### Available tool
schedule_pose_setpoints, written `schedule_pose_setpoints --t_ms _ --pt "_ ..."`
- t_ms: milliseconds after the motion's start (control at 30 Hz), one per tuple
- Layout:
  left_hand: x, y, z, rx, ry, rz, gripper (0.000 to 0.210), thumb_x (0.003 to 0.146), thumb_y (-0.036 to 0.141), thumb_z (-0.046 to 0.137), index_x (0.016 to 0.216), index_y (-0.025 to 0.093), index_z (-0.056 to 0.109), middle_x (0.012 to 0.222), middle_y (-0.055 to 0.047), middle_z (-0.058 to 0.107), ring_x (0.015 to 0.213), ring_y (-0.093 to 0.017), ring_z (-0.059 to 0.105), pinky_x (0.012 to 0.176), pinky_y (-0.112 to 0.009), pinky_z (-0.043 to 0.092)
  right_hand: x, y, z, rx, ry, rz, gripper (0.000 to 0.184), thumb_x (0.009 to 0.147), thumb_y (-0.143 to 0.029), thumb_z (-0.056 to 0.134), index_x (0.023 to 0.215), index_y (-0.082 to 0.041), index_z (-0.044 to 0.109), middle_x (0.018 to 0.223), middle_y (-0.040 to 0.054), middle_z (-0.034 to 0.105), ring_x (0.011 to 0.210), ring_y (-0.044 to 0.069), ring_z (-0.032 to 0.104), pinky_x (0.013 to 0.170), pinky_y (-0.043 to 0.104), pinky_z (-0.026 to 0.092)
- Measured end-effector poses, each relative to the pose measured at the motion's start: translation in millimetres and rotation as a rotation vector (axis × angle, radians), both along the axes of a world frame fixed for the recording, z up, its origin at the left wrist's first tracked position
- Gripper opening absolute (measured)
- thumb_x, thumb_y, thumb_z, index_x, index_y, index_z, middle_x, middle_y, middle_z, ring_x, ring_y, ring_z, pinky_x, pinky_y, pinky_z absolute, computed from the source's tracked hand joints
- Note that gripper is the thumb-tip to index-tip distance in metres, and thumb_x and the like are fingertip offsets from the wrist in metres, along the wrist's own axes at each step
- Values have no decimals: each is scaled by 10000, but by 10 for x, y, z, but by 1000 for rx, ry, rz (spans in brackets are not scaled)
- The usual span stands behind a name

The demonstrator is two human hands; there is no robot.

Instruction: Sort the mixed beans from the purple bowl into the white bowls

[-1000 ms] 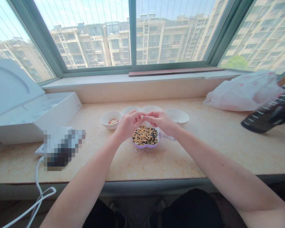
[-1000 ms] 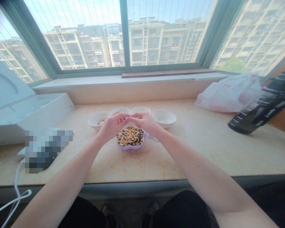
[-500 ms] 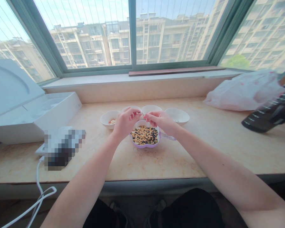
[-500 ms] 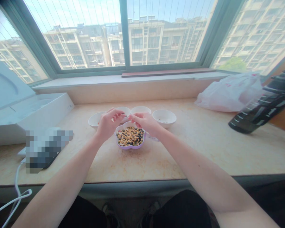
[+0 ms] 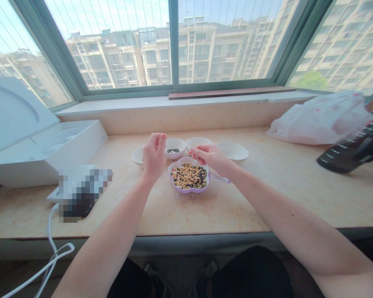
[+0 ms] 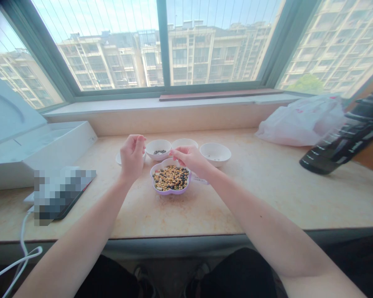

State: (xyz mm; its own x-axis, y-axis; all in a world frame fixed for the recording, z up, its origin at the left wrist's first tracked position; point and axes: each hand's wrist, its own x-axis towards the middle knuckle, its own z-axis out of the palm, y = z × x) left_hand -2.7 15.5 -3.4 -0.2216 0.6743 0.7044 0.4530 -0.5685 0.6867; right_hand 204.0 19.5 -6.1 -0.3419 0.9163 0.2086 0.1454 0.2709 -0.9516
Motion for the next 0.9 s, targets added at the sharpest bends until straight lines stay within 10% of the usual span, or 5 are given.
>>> schedule_pose_setpoints --t_ms 467,900 --pt "-130 242 -163 -307 704 212 223 942 294 569 1004 187 755 881 -97 714 920 -275 661 883 -413 440 19 -5 -16 220 -356 -62 270 889 -413 629 858 -177 756 786 51 727 700 170 598 625 299 422" --pt "-113 138 -111 -277 625 122 300 899 204 567 1167 179 701 861 -66 693 859 -241 663 851 -369 484 -65 -102 -60 458 -602 235 181 909 -242 632 1025 -220 769 1040 66 740 923 204 668 841 341 494"
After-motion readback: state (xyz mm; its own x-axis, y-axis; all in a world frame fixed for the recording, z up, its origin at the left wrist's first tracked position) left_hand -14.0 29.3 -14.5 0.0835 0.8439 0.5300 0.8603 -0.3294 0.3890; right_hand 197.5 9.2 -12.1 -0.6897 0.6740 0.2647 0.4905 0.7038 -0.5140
